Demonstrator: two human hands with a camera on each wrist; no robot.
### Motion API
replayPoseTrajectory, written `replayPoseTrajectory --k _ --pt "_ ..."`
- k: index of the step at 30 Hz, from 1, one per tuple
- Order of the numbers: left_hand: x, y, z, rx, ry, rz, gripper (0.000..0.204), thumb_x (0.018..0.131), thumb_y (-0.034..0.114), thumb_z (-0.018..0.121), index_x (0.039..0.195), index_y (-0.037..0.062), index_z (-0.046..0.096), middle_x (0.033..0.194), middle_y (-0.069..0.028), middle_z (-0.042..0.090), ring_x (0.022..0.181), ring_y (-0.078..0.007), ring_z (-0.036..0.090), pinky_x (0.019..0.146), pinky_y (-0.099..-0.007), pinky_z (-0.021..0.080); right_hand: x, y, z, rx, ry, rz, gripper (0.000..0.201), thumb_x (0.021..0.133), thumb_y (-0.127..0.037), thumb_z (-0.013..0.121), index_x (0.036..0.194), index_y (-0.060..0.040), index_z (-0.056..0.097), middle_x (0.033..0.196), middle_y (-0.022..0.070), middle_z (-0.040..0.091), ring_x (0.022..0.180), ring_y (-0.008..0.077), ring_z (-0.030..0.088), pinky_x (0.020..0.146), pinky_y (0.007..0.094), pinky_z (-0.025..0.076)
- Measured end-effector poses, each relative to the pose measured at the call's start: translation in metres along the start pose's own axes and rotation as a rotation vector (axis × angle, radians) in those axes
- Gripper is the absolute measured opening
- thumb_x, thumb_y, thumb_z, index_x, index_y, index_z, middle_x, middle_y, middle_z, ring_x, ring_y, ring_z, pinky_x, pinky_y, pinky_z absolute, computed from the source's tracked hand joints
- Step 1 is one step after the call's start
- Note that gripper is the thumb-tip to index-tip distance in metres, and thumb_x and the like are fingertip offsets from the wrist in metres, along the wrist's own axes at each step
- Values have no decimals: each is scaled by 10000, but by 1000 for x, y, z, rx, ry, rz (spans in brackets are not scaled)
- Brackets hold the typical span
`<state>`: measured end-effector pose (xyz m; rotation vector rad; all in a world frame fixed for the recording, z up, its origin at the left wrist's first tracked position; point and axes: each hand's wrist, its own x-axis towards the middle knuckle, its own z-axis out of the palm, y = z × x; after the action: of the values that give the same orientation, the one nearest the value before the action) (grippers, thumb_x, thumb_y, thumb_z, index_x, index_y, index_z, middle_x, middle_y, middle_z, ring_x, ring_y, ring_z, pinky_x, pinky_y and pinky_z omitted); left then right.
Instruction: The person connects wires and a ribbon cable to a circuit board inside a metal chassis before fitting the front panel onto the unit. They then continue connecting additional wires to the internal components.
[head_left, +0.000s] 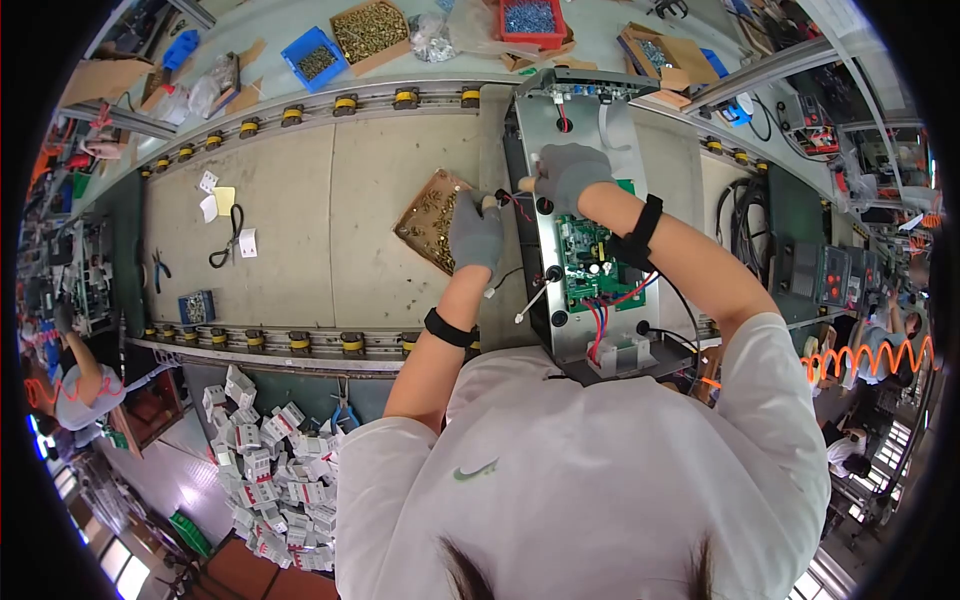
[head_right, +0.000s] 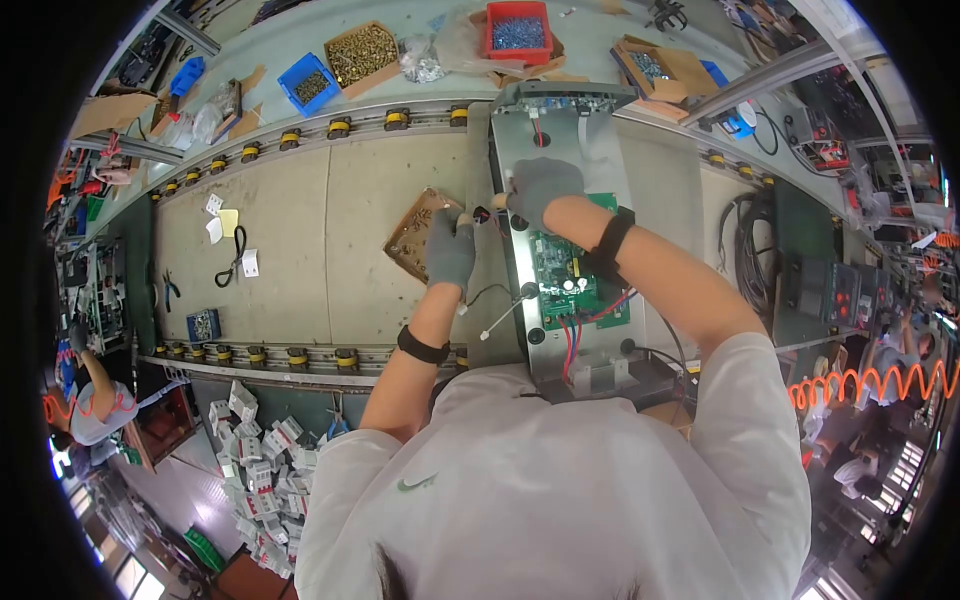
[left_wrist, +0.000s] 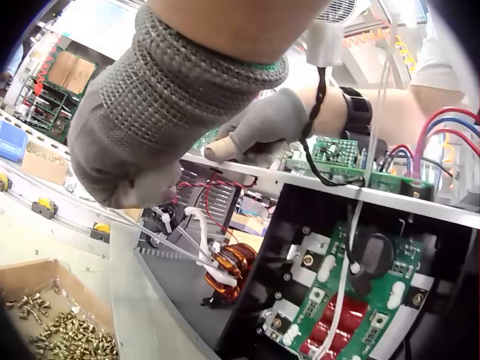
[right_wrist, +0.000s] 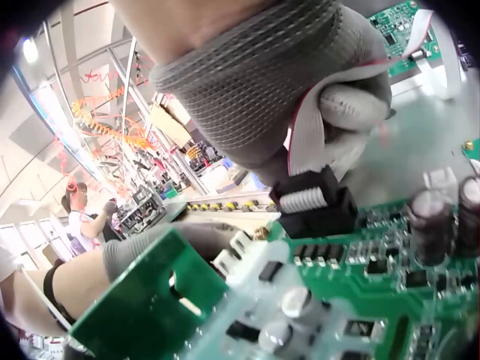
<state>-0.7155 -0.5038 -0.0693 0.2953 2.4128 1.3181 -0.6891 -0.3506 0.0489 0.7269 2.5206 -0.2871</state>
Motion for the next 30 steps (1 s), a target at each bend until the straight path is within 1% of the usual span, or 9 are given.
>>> replayPoseTrajectory --k 6,8,10,12,16,20,22,26,30 --pt "-8 -13 -11 -76 -35 -87 273 822 244 576 988 30 543 918 -172 632 849 -323 619 747 -381 466 20 32 13 80 150 -85 354 783 -341 611 978 -45 627 890 168 646 819 304 636 736 362 495" --pt "-8 -24 -11 -133 -250 -71 294 813 240 589 1003 16 567 907 -178 643 845 -331 621 739 -383 468 10 52 3 427 255 -50 317 774 -298 651 966 -47 622 864 142 652 785 272 641 709 350 495" --pt "-13 -21 -13 -118 -284 -41 315 820 247 591 1032 14 577 891 -175 648 832 -314 624 732 -375 469 -22 52 -11 541 204 13 279 778 -247 665 975 -57 611 837 104 653 765 227 639 681 328 492" --pt "-19 -14 -15 -96 -337 -11 335 827 253 592 1060 13 586 875 -172 652 818 -297 627 724 -366 469 -45 63 -5 592 183 -175 224 822 -167 643 989 -28 588 833 52 634 673 86 576 619 245 474" --pt "-16 3 -11 -337 -566 -122 430 877 308 573 1175 0 543 879 -106 638 724 -157 594 666 -302 470 -134 64 -23 586 368 -310 337 852 -157 609 1156 -29 541 862 47 618 741 106 570 677 253 467" --pt "-2 6 10 -717 -758 -414 458 897 318 568 1242 33 470 903 -72 578 622 -125 585 500 -222 466 -215 64 2 482 377 -324 229 837 -212 623 1026 -82 615 871 103 624 745 268 603 683 348 488" --pt "4 9 12 -717 -682 -500 300 886 310 544 1019 42 531 800 -78 560 578 -130 559 462 -243 436 -231 62 37 378 392 -457 191 819 -225 623 935 -73 623 790 99 590 678 268 568 625 357 469" --pt "13 22 14 -534 -694 -461 264 884 315 536 951 60 546 645 -33 506 494 -99 480 391 -225 373 -238 53 98 248 667 -497 166 774 -240 630 793 -77 599 691 60 545 608 238 537 531 354 428" --pt "-2 23 18 -405 -660 -302 354 889 184 522 1195 16 465 678 -32 501 498 -91 477 394 -221 376 -234 67 111 158 931 -529 196 638 -235 662 606 -106 519 539 29 462 452 217 468 417 340 339"
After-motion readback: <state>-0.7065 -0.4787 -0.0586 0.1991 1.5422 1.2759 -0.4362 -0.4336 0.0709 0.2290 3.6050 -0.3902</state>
